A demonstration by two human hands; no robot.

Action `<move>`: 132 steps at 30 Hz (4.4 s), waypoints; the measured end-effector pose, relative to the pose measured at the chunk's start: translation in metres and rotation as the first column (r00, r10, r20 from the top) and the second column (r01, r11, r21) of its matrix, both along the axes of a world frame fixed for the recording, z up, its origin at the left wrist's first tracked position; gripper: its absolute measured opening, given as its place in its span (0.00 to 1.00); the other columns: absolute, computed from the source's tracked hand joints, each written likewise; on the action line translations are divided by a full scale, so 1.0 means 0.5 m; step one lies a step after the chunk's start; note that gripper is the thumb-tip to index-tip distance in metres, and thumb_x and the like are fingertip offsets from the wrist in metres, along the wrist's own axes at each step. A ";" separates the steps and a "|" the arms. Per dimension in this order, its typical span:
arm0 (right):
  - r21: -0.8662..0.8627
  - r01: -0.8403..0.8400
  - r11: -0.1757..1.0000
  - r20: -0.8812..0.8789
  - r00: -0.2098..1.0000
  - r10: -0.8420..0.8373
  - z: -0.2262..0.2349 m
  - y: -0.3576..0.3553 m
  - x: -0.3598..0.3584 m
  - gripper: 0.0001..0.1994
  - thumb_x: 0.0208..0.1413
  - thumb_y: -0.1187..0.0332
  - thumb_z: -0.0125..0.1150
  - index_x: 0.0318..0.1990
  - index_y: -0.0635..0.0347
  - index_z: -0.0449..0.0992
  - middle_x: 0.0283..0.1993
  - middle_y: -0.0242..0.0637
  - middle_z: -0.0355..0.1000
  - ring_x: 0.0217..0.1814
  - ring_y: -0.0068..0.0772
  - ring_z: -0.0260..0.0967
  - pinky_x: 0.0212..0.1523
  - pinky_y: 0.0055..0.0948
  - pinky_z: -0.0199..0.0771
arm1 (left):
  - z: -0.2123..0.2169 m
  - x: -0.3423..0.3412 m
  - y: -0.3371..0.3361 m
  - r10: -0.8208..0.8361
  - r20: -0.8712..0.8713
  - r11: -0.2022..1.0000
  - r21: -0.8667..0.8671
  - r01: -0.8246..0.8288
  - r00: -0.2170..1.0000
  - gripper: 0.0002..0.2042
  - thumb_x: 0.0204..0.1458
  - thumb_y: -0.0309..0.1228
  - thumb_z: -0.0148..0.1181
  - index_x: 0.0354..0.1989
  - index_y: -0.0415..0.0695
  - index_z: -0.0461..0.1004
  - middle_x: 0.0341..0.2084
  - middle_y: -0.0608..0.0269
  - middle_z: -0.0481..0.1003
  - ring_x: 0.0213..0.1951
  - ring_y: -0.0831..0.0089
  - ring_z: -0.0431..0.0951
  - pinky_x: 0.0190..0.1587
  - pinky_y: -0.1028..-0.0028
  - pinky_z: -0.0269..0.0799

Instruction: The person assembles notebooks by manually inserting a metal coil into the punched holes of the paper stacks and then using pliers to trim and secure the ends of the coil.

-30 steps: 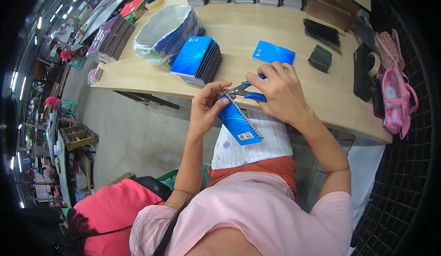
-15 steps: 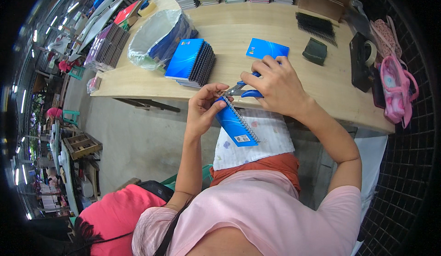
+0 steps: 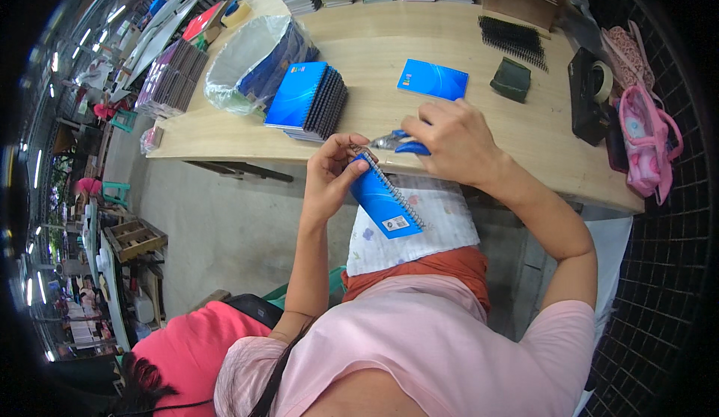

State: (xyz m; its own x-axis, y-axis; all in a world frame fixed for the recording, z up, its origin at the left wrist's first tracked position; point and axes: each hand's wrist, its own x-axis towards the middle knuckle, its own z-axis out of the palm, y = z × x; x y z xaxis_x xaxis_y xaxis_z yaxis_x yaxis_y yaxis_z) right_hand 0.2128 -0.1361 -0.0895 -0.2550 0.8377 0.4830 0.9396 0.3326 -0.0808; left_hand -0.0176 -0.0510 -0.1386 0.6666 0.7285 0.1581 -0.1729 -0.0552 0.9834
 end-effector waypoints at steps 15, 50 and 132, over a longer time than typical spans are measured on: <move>0.222 0.019 0.975 0.150 0.987 -0.054 0.006 -0.003 -0.021 0.26 0.40 0.62 0.70 0.53 0.46 0.79 0.40 0.31 0.71 0.44 0.35 0.68 0.47 0.41 0.62 | -0.009 0.007 0.004 0.117 -0.028 0.993 0.009 -0.117 0.993 0.13 0.52 0.20 0.67 0.45 0.37 0.72 0.34 0.68 0.76 0.35 0.84 0.74 0.39 0.83 0.71; -0.060 0.473 0.879 -0.397 0.796 -0.456 -0.233 0.004 0.203 0.22 0.47 0.68 0.72 0.52 0.58 0.78 0.42 0.41 0.73 0.46 0.46 0.72 0.48 0.41 0.71 | 0.164 -0.250 0.802 0.769 -0.386 0.619 0.250 -0.744 0.510 0.23 0.49 0.31 0.65 0.57 0.50 0.76 0.50 0.52 0.78 0.46 0.62 0.79 0.47 0.61 0.77; -0.035 0.736 0.676 -0.450 0.592 -0.668 -0.100 0.059 0.382 0.10 0.53 0.68 0.66 0.42 0.57 0.84 0.43 0.41 0.75 0.53 0.48 0.69 0.54 0.40 0.70 | -0.071 0.455 0.399 0.195 -0.892 0.614 0.436 0.658 0.409 0.34 0.35 0.41 0.79 0.57 0.60 0.73 0.57 0.64 0.73 0.63 0.55 0.65 0.63 0.49 0.63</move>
State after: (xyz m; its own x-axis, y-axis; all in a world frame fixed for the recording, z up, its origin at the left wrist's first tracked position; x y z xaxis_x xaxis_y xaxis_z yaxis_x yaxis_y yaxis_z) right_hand 0.4038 -0.1067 -0.1394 0.6236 0.5865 0.5168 0.7751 -0.3778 -0.5065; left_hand 0.2098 0.1484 -0.1740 0.8518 0.4560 -0.2576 0.5147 -0.8199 0.2506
